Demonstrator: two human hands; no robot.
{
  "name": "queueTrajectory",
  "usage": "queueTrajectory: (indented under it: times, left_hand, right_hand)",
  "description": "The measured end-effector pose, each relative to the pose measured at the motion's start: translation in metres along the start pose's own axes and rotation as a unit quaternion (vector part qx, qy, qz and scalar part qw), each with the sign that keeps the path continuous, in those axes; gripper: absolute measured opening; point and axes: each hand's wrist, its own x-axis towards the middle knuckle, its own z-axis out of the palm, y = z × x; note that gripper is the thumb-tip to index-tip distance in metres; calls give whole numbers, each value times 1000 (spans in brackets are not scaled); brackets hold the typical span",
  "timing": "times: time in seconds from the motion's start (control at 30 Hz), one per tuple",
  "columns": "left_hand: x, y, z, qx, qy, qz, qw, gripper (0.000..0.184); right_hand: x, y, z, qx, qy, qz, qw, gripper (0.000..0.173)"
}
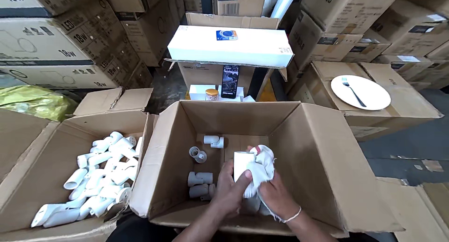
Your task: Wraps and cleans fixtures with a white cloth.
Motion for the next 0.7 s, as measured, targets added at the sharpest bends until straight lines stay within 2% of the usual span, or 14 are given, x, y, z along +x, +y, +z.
queueTrajectory:
  times: [0.07,0.13,0.2,0.23,0.27,0.37,0.43,0.5,0.53,0.6,0.63,0.67,0.7]
  left_hand:
    - [2,-2,-1,-70,-8,11,997,98]
    - [3,-4,2,-100,-2,-15,995,104]
    - [7,-11,0,-141,-11,-52,989,93]
    - [9,-13,-1,-156,-12,-65,986,89]
    - [11,-16,-1,-164,-7,-76,983,87]
    - [12,-20,-1,-145,-13,-89,985,93]
    - [12,-20,2,-108,-29,-101,988,85]
    - [17,-19,5,-97,-19,-145,984,65]
    - [20,-18,4,-113,-3,-169,979,58]
    - [24,-14,-1,-182,36,-208,960,55]
    - [26,-10,-4,-205,54,-226,951,56]
    - [27,-8,-5,-209,61,-233,948,60]
    - [26,-11,-7,-183,49,-225,956,64]
  right_hand:
    - [4,1,1,58,-52,4,997,47]
    - [9,1,-5,55,-115,24,992,57]
    - [12,3,-6,19,-166,61,984,82]
    - [11,7,-2,-3,-155,72,985,83]
    - [9,11,3,-3,-124,78,989,78]
    - [11,22,19,11,30,65,997,42]
    - [17,21,23,20,100,71,992,27]
    - [19,19,21,36,87,116,989,28]
    - [18,19,19,44,43,137,989,35]
    - [15,25,16,63,-60,152,985,62]
    - [15,27,17,79,-68,147,984,66]
    - [15,28,18,97,-44,135,985,59]
    - [15,28,20,98,0,126,987,45]
